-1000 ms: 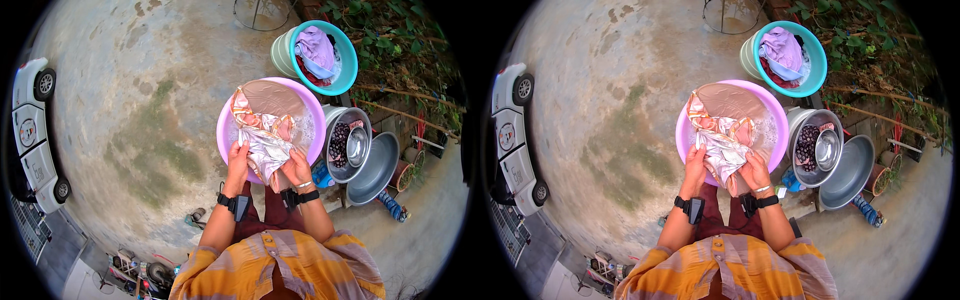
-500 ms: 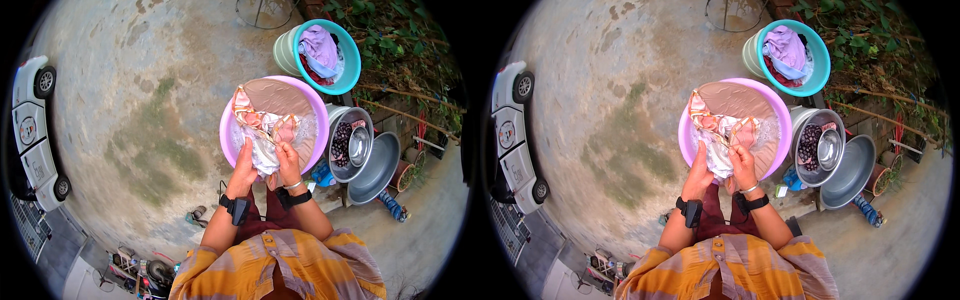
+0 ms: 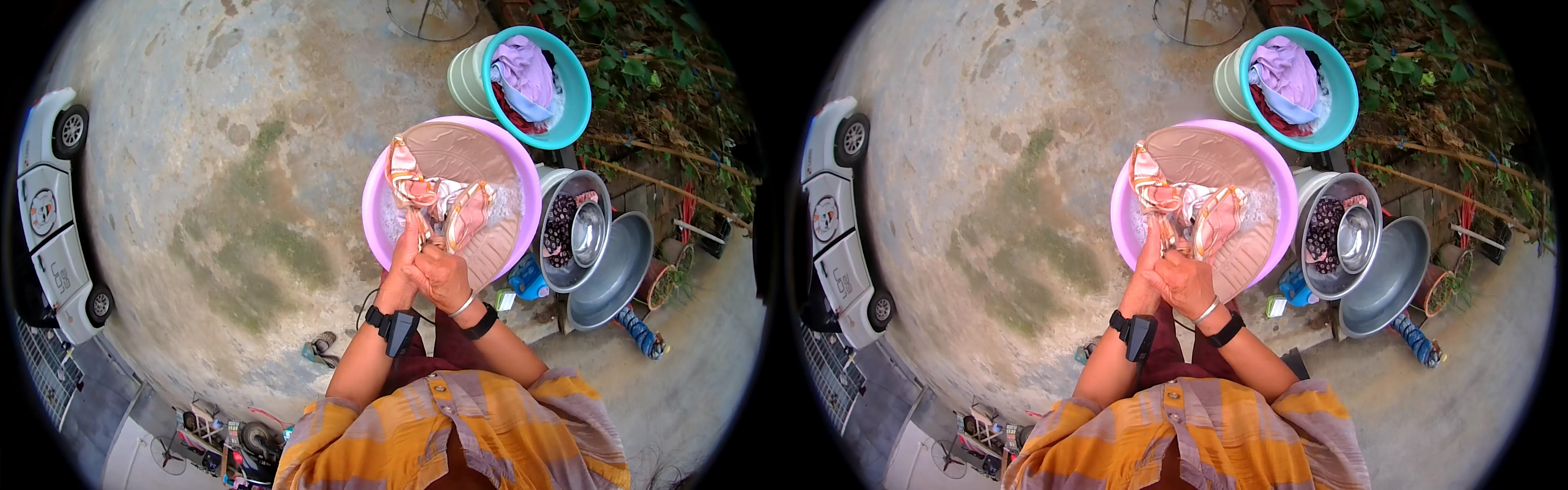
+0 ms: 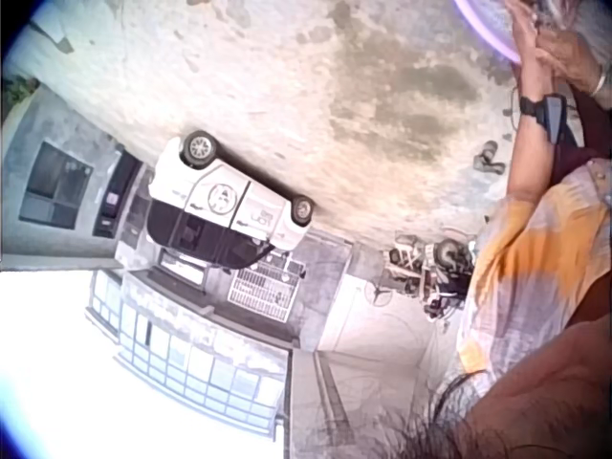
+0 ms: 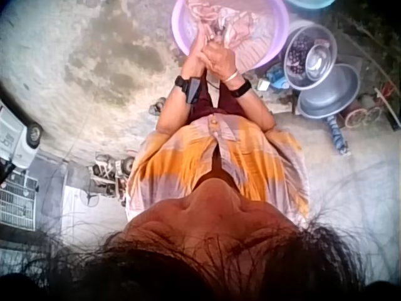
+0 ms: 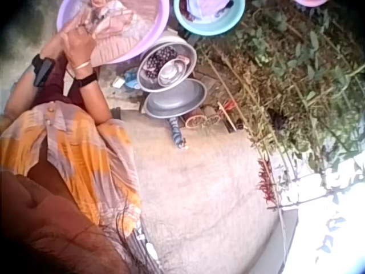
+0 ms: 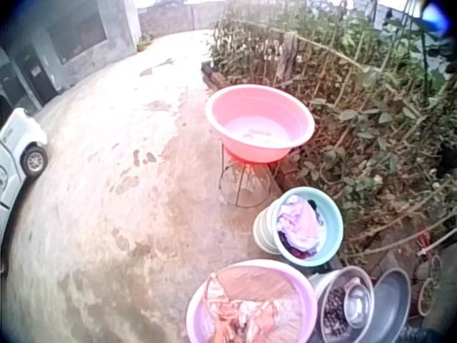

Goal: The person washes a hat by hand in a pink basin using soap and water.

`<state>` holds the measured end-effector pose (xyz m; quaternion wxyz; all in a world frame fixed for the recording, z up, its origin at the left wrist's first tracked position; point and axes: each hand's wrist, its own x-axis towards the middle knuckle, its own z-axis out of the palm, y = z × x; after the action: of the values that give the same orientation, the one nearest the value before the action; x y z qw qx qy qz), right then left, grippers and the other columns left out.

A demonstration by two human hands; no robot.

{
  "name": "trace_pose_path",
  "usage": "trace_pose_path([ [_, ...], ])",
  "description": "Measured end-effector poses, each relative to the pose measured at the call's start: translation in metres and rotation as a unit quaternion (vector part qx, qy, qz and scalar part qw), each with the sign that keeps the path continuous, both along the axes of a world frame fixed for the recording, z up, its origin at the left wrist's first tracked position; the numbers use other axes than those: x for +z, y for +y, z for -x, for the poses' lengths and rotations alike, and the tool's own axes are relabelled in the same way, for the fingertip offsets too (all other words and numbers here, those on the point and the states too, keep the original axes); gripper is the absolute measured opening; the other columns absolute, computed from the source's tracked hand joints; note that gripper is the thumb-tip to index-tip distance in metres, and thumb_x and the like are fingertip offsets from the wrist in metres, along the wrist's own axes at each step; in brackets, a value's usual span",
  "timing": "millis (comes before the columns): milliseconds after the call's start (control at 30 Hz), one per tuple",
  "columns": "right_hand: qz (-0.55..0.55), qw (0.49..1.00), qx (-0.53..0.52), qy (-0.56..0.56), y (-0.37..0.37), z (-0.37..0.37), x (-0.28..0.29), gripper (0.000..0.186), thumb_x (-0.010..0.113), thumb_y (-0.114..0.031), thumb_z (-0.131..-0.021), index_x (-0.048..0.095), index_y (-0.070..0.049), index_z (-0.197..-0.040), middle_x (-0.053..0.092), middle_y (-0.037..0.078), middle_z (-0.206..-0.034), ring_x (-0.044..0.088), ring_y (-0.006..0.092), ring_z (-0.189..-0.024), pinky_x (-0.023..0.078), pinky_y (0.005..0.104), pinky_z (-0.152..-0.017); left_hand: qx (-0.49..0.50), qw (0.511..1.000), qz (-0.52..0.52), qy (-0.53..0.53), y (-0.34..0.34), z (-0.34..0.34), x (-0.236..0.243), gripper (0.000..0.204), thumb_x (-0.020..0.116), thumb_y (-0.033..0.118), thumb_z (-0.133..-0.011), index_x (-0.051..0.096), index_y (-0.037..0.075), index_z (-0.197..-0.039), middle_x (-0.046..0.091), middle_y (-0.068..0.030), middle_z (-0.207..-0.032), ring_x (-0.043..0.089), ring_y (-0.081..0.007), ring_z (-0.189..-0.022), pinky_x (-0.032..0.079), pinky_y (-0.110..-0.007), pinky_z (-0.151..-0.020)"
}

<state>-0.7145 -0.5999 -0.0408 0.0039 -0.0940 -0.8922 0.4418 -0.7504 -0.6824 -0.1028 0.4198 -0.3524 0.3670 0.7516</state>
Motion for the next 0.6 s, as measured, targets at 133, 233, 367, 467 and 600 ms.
trace_pose_path([
  [133, -0.134, 0.981, -0.103, -0.09, 0.015, 0.007, -0.028, 0.031, 0.054, -0.026, -0.083, 0.052, -0.005, -0.06, 0.048, 0.012, -0.057, 0.051, 0.0295, -0.054, 0.037, 0.0395, -0.046, -0.076, 0.99, 0.083, -0.079, 0.023, -0.007, 0.02, 0.038, 0.048, 0.038, -0.088, 0.05, 0.004, -0.105, 0.057, -0.0066, -0.09, 0.057, -0.0153, -0.08, 0.049, -0.03, -0.064],
  [233, -0.106, 0.986, -0.116, -0.057, 0.005, 0.002, -0.032, 0.027, 0.052, -0.026, -0.084, 0.053, -0.007, -0.063, 0.051, 0.01, -0.06, 0.053, 0.0295, -0.053, 0.039, 0.0396, -0.044, -0.052, 0.989, 0.108, -0.084, 0.012, -0.021, 0.003, 0.042, 0.049, 0.041, -0.086, 0.05, 0.004, -0.106, 0.057, -0.0076, -0.091, 0.057, -0.0161, -0.083, 0.049, -0.03, -0.066],
  [367, -0.049, 0.999, -0.014, -0.001, -0.007, -0.002, -0.02, 0.026, 0.052, -0.023, -0.084, 0.054, -0.007, -0.064, 0.049, 0.012, -0.059, 0.051, 0.0314, -0.051, 0.038, 0.0401, -0.044, -0.018, 0.999, 0.019, -0.042, -0.01, -0.03, -0.033, 0.042, 0.046, 0.043, -0.088, 0.05, 0.004, -0.104, 0.057, -0.0068, -0.09, 0.057, -0.0154, -0.082, 0.048, -0.03, -0.065],
  [467, -0.019, 0.991, -0.13, -0.031, 0.018, 0.013, -0.056, 0.024, 0.054, -0.022, -0.083, 0.055, -0.008, -0.064, 0.05, 0.011, -0.059, 0.051, 0.0315, -0.05, 0.038, 0.0403, -0.044, 0.007, 0.992, 0.113, -0.047, 0.016, -0.025, -0.006, 0.038, 0.044, 0.044, -0.089, 0.052, 0.007, -0.095, 0.054, -0.0029, -0.083, 0.054, -0.0126, -0.075, 0.047, -0.028, -0.062],
  [600, -0.058, 0.993, -0.094, -0.048, -0.004, -0.004, -0.04, 0.02, 0.054, -0.021, -0.082, 0.056, -0.007, -0.069, 0.054, 0.011, -0.063, 0.053, 0.0312, -0.055, 0.04, 0.0395, -0.046, -0.046, 0.997, 0.056, -0.018, 0.009, -0.009, 0.008, 0.038, 0.042, 0.043, -0.089, 0.051, 0.007, -0.09, 0.053, -0.0017, -0.082, 0.053, -0.0112, -0.071, 0.046, -0.027, -0.059],
])
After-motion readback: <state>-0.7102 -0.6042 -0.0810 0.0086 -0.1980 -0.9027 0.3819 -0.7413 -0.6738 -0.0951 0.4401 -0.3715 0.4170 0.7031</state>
